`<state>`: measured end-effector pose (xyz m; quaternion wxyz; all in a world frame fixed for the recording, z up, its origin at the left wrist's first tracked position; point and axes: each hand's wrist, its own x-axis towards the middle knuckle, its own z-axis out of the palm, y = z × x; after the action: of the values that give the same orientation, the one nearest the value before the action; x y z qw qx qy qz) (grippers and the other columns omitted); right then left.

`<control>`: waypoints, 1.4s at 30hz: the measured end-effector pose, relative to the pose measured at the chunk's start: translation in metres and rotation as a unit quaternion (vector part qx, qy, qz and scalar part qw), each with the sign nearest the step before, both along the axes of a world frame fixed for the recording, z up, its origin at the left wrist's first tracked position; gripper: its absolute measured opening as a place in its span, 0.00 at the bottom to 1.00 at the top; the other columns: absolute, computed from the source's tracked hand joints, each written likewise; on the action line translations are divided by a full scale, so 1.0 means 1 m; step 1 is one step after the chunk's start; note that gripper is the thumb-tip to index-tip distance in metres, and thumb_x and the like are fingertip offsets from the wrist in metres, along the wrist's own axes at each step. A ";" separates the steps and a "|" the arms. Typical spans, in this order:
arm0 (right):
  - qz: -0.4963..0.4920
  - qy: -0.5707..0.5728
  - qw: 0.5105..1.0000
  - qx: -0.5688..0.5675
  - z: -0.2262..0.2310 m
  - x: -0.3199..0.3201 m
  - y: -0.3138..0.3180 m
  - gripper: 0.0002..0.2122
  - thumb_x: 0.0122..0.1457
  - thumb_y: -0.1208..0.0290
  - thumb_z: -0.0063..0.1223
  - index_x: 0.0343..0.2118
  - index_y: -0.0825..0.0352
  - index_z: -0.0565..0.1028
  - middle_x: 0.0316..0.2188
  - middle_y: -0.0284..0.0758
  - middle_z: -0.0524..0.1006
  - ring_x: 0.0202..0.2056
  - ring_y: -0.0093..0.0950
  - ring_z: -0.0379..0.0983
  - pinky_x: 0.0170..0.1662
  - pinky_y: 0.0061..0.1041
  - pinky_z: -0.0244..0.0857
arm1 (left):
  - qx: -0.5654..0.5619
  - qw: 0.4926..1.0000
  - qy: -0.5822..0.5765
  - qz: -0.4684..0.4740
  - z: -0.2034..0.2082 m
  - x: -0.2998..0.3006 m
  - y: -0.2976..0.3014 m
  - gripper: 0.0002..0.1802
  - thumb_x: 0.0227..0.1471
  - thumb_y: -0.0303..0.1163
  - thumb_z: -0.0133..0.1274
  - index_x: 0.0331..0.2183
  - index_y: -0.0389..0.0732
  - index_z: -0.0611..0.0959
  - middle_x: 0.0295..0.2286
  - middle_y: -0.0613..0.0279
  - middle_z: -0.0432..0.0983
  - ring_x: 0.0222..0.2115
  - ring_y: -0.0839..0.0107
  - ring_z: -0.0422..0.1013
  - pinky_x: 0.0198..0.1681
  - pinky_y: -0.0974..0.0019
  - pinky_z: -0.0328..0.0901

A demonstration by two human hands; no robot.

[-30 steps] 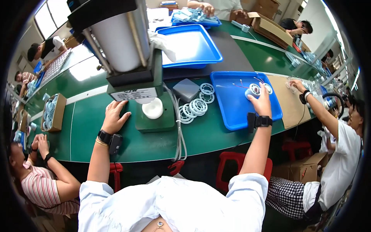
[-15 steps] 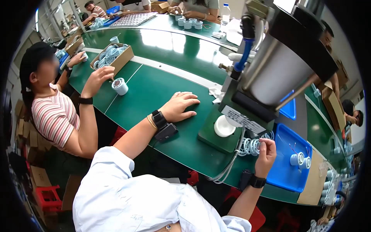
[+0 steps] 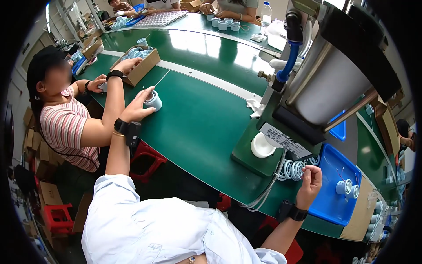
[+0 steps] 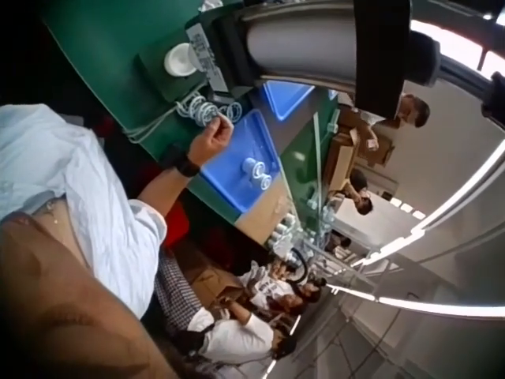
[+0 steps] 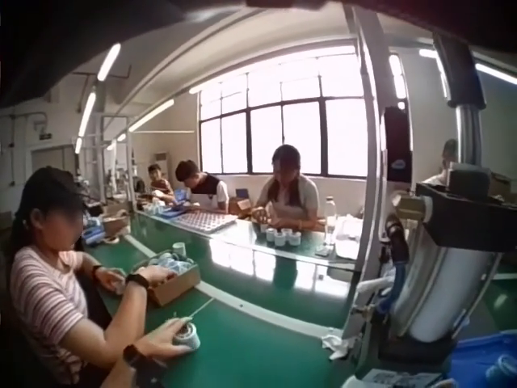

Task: The person picks up a motor and a plastic ring, fits the ring onto the motor, and places the assembly into a press. After pressing the components together, the person removes the motor assembly and places it onto a blue tray.

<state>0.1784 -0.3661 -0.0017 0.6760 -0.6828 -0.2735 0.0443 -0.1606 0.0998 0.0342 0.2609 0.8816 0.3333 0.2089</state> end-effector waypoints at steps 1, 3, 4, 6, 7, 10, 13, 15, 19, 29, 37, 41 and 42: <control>0.003 -0.004 1.000 0.004 0.001 0.000 0.000 0.04 0.62 0.73 0.47 0.34 0.66 0.72 0.28 0.27 0.72 0.26 0.12 0.61 0.30 0.12 0.56 | -0.032 0.998 -0.039 -0.022 -0.001 0.004 -0.010 0.33 0.42 0.37 0.62 0.51 0.40 0.71 0.50 0.50 0.65 0.49 0.63 0.66 0.52 0.62 0.61; 0.007 -0.012 1.000 0.011 0.004 0.001 0.000 0.04 0.62 0.73 0.47 0.34 0.66 0.72 0.28 0.27 0.73 0.26 0.12 0.61 0.30 0.12 0.56 | -0.071 0.993 -0.073 -0.056 -0.003 0.015 -0.021 0.33 0.41 0.35 0.63 0.50 0.38 0.71 0.48 0.50 0.67 0.47 0.64 0.68 0.50 0.65 0.64; 0.006 -0.013 1.000 0.007 0.008 -0.002 0.003 0.04 0.61 0.74 0.47 0.34 0.67 0.72 0.28 0.27 0.73 0.26 0.12 0.62 0.30 0.12 0.57 | -0.096 0.990 -0.080 -0.060 -0.005 0.024 -0.026 0.33 0.40 0.34 0.63 0.49 0.37 0.71 0.46 0.52 0.69 0.45 0.66 0.69 0.49 0.66 0.64; 0.004 -0.011 1.000 0.002 0.012 -0.005 0.010 0.03 0.61 0.75 0.47 0.34 0.67 0.72 0.28 0.28 0.73 0.27 0.12 0.64 0.31 0.12 0.58 | -0.149 0.981 -0.096 -0.074 -0.010 0.048 -0.039 0.33 0.39 0.32 0.65 0.48 0.36 0.72 0.42 0.56 0.73 0.41 0.70 0.72 0.47 0.68 0.66; 0.011 -0.007 1.000 0.003 0.012 -0.004 0.012 0.04 0.61 0.74 0.47 0.34 0.67 0.73 0.28 0.28 0.74 0.27 0.13 0.64 0.31 0.12 0.59 | -0.156 0.979 -0.094 -0.089 -0.007 0.061 -0.050 0.33 0.39 0.32 0.65 0.48 0.36 0.72 0.42 0.56 0.73 0.41 0.70 0.72 0.47 0.68 0.66; 0.010 -0.003 1.000 0.011 0.008 -0.002 0.011 0.04 0.61 0.74 0.48 0.34 0.67 0.73 0.28 0.27 0.74 0.27 0.13 0.64 0.32 0.12 0.59 | -0.175 0.959 -0.142 -0.173 0.016 0.114 -0.105 0.31 0.39 0.33 0.66 0.46 0.36 0.72 0.37 0.60 0.75 0.39 0.70 0.73 0.44 0.68 0.67; -0.010 -0.002 1.000 0.009 0.008 -0.003 0.008 0.04 0.61 0.73 0.47 0.34 0.67 0.73 0.27 0.27 0.74 0.27 0.13 0.64 0.32 0.13 0.59 | -0.171 0.929 -0.192 -0.266 0.029 0.163 -0.161 0.30 0.38 0.34 0.66 0.44 0.37 0.73 0.36 0.59 0.75 0.38 0.69 0.73 0.43 0.67 0.67; -0.016 -0.001 1.000 0.010 0.007 -0.004 0.006 0.04 0.61 0.73 0.47 0.34 0.67 0.73 0.27 0.27 0.73 0.28 0.14 0.64 0.32 0.13 0.59 | -0.178 0.917 -0.207 -0.291 0.033 0.186 -0.188 0.30 0.38 0.34 0.67 0.44 0.38 0.73 0.36 0.58 0.75 0.38 0.66 0.73 0.43 0.66 0.67; -0.015 -0.011 1.000 0.009 0.007 -0.004 0.006 0.04 0.61 0.73 0.47 0.34 0.67 0.73 0.27 0.28 0.73 0.28 0.14 0.65 0.33 0.13 0.59 | -0.162 0.925 -0.160 -0.304 0.037 0.207 -0.214 0.33 0.35 0.34 0.68 0.45 0.39 0.72 0.37 0.54 0.75 0.38 0.58 0.73 0.44 0.62 0.67; -0.003 -0.266 0.938 -0.224 0.017 0.005 0.028 0.10 0.60 0.71 0.46 0.43 0.67 0.74 0.38 0.35 0.76 0.40 0.28 0.70 0.43 0.24 0.62 | -0.068 0.945 -0.084 -0.307 0.036 0.204 -0.212 0.33 0.36 0.37 0.68 0.44 0.37 0.72 0.37 0.52 0.73 0.34 0.57 0.73 0.39 0.61 0.67; 0.003 -0.316 0.872 -0.372 0.022 -0.005 0.032 0.15 0.59 0.68 0.46 0.48 0.64 0.74 0.49 0.36 0.73 0.54 0.34 0.64 0.56 0.35 0.52 | -0.201 0.945 -0.120 -0.227 -0.002 0.172 -0.102 0.29 0.48 0.41 0.59 0.48 0.36 0.71 0.48 0.53 0.68 0.42 0.58 0.71 0.45 0.62 0.65; -0.022 -0.347 0.857 -0.379 0.023 -0.007 0.035 0.15 0.58 0.66 0.48 0.47 0.63 0.74 0.48 0.36 0.74 0.53 0.34 0.65 0.55 0.35 0.52 | 0.100 0.978 -0.014 -0.184 -0.031 0.168 -0.093 0.27 0.52 0.45 0.54 0.49 0.39 0.72 0.51 0.55 0.66 0.48 0.58 0.66 0.51 0.56 0.60; -0.031 -0.360 0.852 -0.380 0.023 -0.008 0.037 0.16 0.57 0.65 0.50 0.46 0.64 0.74 0.48 0.37 0.74 0.53 0.34 0.65 0.55 0.35 0.53 | 0.166 0.970 0.023 -0.176 -0.039 0.165 -0.097 0.28 0.52 0.46 0.53 0.50 0.40 0.72 0.52 0.55 0.65 0.51 0.58 0.63 0.53 0.54 0.58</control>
<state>0.1704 -0.3293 0.0216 0.2195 -0.8625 -0.4385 -0.1248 0.0046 0.0023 -0.0045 0.1355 0.9618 0.1396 0.1924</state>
